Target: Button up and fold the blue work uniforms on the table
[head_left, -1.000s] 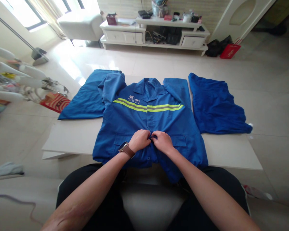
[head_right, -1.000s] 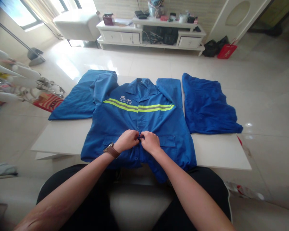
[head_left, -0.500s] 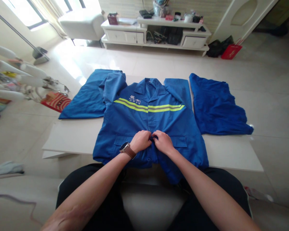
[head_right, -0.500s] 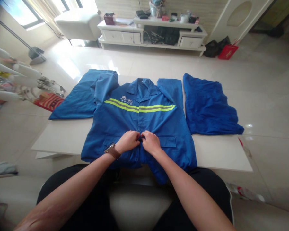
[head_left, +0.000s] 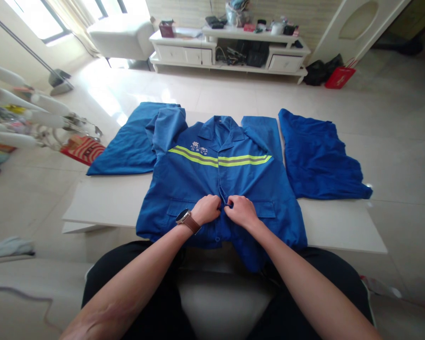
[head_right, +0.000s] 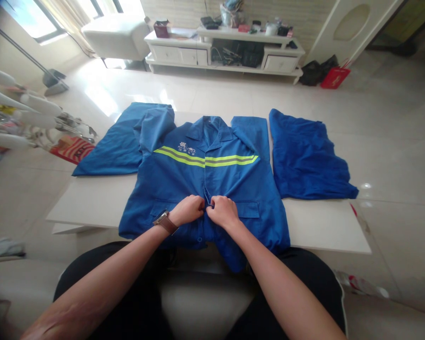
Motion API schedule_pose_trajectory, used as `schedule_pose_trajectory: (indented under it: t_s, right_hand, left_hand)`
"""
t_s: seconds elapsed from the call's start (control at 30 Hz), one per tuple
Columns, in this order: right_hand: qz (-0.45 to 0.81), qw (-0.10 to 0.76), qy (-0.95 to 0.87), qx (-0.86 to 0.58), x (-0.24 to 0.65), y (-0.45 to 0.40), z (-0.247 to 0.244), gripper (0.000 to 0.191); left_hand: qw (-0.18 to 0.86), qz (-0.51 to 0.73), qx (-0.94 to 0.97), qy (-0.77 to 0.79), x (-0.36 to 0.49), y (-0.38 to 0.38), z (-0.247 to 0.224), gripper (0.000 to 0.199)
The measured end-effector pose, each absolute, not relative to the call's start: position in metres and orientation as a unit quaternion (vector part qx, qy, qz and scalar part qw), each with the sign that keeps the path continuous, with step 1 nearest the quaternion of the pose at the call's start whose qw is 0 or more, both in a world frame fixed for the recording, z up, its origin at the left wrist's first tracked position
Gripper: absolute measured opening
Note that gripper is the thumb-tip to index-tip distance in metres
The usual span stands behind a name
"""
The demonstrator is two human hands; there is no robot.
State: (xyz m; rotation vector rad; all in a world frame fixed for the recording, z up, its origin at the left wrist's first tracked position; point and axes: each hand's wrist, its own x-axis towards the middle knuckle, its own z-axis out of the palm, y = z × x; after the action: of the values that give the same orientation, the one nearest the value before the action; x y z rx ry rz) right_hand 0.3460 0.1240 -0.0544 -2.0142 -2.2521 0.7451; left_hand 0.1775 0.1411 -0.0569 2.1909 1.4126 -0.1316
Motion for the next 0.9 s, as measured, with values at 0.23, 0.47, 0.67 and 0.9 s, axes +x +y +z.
schedule_pose_trajectory:
  t_s: [0.23, 0.47, 0.67, 0.9]
  right_hand:
    - [0.280, -0.044, -0.721, -0.633, 0.351, 0.115, -0.052, 0.015]
    - [0.308, -0.127, -0.750, -0.572, 0.350, 0.113, -0.052, 0.026]
    - [0.243, -0.054, -0.756, -0.605, 0.348, 0.123, -0.053, 0.024]
    - [0.226, -0.014, -0.752, -0.619, 0.348, 0.122, -0.055, 0.009]
  left_hand:
    - [0.334, -0.084, 0.800, 0.491, 0.179, 0.140, -0.058, 0.009]
    - [0.426, -0.166, 0.770, 0.444, 0.190, 0.133, -0.049, 0.010]
    - [0.485, -0.165, 0.739, 0.437, 0.175, 0.144, -0.056, 0.014]
    - [0.366, -0.069, 0.753, 0.543, 0.161, 0.154, -0.053, 0.008]
